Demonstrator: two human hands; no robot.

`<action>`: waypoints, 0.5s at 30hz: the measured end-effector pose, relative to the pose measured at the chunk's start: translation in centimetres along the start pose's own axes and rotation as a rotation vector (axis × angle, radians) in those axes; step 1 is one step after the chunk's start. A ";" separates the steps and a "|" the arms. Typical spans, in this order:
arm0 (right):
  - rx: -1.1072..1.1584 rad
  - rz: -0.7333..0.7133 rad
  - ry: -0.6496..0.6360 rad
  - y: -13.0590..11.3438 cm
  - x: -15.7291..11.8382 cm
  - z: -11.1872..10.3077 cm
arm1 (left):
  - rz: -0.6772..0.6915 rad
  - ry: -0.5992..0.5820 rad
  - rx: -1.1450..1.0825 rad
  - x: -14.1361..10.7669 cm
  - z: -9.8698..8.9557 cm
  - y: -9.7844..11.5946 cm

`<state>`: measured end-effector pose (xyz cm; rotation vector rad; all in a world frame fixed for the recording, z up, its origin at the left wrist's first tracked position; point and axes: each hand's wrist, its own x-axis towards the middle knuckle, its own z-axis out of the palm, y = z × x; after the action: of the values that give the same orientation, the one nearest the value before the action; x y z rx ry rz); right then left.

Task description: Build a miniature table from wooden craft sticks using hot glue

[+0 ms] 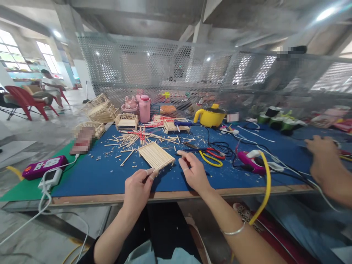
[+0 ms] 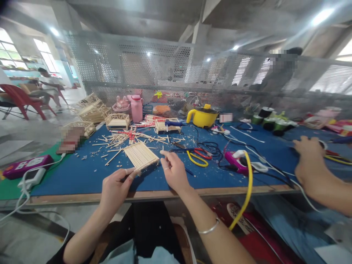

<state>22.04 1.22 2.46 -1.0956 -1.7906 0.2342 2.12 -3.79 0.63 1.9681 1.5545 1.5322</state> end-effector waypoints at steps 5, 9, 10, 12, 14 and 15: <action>0.142 0.005 -0.259 -3.1 -1.4 -1.0 | 0.060 0.035 -0.176 -1.0 -1.4 1.6; 0.461 0.216 -0.348 -5.6 -3.6 0.0 | -0.111 0.101 -0.487 -1.7 -1.4 3.0; 0.538 0.270 -0.353 -6.1 -4.1 0.5 | -0.138 0.059 -0.566 -1.9 -1.3 3.3; 0.619 0.317 -0.410 -6.9 -5.0 1.2 | -0.170 -0.060 -0.654 -2.0 -0.9 3.8; 0.548 0.280 -0.477 -6.7 -4.9 0.9 | -0.211 -0.100 -0.671 -1.9 -0.5 3.7; 0.456 0.262 -0.471 -6.1 -4.5 0.3 | -0.244 -0.082 -0.672 -1.7 -0.4 3.5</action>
<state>18.77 -5.60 3.04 -0.9863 -1.8554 1.0788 4.07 -6.83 2.13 1.3887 1.0067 1.5699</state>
